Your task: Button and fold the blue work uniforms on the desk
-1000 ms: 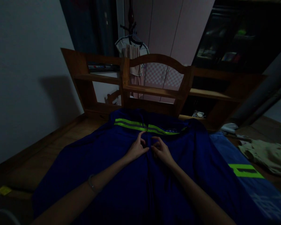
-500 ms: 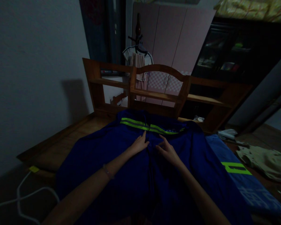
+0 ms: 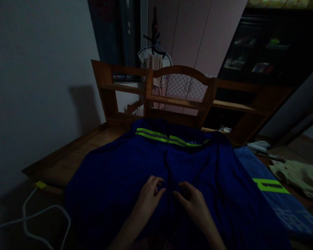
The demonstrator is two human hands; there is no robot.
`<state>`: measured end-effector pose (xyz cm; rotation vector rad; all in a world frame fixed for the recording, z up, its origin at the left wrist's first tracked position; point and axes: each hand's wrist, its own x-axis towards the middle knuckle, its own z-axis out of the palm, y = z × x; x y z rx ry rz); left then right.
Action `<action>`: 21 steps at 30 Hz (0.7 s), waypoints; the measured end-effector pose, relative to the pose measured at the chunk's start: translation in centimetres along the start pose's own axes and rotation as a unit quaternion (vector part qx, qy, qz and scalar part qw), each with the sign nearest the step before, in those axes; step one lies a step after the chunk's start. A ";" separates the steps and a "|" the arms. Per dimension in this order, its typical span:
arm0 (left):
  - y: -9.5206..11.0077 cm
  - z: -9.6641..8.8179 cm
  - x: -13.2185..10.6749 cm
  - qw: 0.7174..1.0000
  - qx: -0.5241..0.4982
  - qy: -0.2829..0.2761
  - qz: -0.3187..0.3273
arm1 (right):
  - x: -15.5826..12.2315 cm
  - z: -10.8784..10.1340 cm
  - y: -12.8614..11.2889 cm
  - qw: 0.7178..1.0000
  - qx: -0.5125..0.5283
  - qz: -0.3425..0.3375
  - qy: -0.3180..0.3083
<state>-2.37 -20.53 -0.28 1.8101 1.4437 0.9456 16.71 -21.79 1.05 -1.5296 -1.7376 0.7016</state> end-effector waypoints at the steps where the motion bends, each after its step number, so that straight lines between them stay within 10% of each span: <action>1: -0.1 0.0 0.2 1.000 0.000 -0.004 0.000 | 0.0 0.2 0.0 1.000 0.006 0.002 0.005; 21: -1.1 -1.2 1.9 0.988 -0.130 -0.061 -0.057 | -0.1 1.0 -0.1 0.992 0.122 -0.018 -0.013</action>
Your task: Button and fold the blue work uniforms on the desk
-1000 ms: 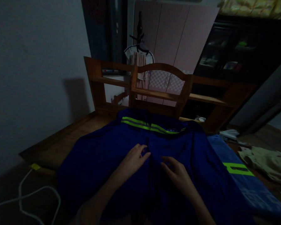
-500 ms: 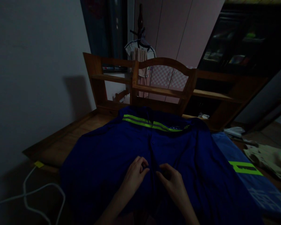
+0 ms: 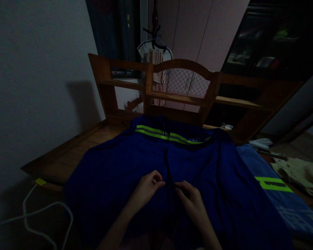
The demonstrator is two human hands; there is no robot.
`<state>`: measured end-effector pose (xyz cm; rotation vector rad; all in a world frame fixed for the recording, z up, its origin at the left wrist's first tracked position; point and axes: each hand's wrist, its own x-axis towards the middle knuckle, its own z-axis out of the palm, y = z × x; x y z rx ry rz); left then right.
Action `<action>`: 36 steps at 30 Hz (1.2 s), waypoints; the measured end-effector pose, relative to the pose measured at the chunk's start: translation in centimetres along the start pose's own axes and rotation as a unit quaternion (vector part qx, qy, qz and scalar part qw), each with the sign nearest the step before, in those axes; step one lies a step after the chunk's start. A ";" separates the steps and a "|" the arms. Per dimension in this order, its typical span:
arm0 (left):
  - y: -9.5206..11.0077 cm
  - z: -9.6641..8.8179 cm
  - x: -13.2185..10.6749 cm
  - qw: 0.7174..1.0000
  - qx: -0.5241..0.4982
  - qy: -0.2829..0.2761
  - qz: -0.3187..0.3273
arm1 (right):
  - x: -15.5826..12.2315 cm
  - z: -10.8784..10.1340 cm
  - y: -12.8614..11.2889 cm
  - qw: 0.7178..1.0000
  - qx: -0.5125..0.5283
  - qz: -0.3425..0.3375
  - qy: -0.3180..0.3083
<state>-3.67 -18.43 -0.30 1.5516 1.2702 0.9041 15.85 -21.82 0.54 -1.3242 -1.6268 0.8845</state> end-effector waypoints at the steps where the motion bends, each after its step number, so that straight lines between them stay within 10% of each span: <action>1: -0.1 0.0 0.1 1.000 -0.024 -0.012 -0.014 | 0.0 0.0 0.1 1.000 0.004 0.000 0.003; 13: 1.4 1.7 0.7 0.967 -0.242 -0.053 -0.056 | -0.2 -0.3 0.3 0.985 0.129 0.084 0.073; 36: 0.7 3.0 -0.4 0.988 -0.151 -0.013 0.010 | -0.2 0.0 -0.4 0.998 0.049 0.017 0.047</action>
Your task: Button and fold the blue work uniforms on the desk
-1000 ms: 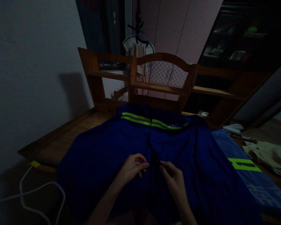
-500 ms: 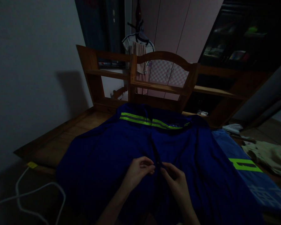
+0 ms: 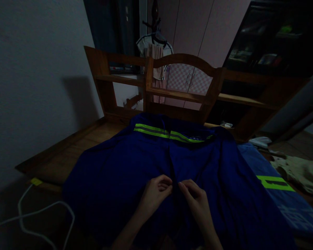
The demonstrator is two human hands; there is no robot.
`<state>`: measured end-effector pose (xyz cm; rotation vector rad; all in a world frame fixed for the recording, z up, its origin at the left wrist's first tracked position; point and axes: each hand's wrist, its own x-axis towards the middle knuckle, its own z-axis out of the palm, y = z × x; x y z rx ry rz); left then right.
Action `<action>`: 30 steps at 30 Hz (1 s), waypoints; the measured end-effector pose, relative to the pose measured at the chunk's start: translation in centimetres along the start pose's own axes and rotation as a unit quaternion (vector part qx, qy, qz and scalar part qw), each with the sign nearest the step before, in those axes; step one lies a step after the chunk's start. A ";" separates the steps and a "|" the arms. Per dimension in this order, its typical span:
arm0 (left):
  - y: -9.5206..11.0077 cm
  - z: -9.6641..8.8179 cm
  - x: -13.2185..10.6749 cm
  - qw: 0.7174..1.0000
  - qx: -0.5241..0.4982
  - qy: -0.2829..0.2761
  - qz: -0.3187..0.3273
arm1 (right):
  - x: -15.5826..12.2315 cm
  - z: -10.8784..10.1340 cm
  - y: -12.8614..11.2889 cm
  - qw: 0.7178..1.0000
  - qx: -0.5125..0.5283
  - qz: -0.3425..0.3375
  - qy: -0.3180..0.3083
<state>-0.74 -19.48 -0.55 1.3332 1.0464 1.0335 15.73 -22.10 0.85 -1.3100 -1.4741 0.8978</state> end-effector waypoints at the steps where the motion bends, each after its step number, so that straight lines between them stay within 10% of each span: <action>1: -0.1 0.1 -0.1 1.000 0.005 0.003 0.004 | 0.1 0.0 0.1 1.000 -0.003 0.004 -0.005; 16: 2.5 0.9 0.1 0.995 0.020 0.097 0.033 | 0.0 -0.7 0.4 0.998 0.053 0.035 -0.011; 30: 0.2 3.0 -0.8 0.988 0.070 0.125 0.054 | -0.1 -0.4 0.0 0.999 0.042 0.021 -0.010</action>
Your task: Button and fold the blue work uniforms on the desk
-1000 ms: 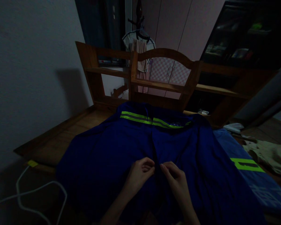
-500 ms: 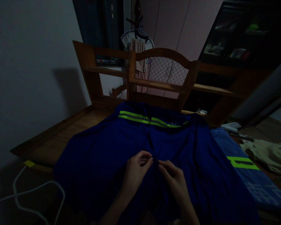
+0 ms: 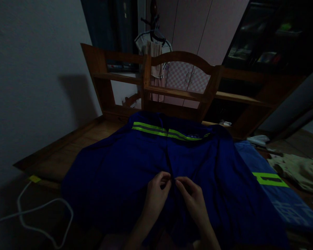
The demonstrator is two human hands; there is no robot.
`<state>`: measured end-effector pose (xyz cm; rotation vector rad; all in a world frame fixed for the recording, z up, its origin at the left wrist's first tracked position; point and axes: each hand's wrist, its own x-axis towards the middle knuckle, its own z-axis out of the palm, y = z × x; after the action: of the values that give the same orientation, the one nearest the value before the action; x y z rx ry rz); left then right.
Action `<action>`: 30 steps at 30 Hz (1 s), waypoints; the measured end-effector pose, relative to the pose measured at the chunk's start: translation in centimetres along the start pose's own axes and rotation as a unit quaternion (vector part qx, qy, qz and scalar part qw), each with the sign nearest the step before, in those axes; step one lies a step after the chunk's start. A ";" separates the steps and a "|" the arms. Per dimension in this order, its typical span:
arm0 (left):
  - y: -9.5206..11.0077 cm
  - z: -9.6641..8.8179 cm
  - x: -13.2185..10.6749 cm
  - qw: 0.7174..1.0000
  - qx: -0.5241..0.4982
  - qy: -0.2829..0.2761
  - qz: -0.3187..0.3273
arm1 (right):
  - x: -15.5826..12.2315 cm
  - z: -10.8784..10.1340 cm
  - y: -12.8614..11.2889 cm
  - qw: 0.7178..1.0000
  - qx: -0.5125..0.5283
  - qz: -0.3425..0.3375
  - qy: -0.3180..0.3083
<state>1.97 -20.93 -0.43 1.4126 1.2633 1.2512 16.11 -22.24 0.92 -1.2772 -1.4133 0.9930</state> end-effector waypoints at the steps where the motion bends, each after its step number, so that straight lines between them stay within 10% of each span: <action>1: 0.0 0.0 0.1 1.000 -0.004 0.001 -0.003 | -0.1 0.1 -0.2 1.000 -0.008 -0.007 -0.007; 30: -0.1 -1.0 0.1 0.991 -0.119 -0.046 -0.040 | -0.4 -0.1 -0.6 1.000 -0.004 -0.002 -0.003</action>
<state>0.95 -20.83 -0.37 1.2221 1.0604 1.2238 16.13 -22.69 1.44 -1.2775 -1.4244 0.9905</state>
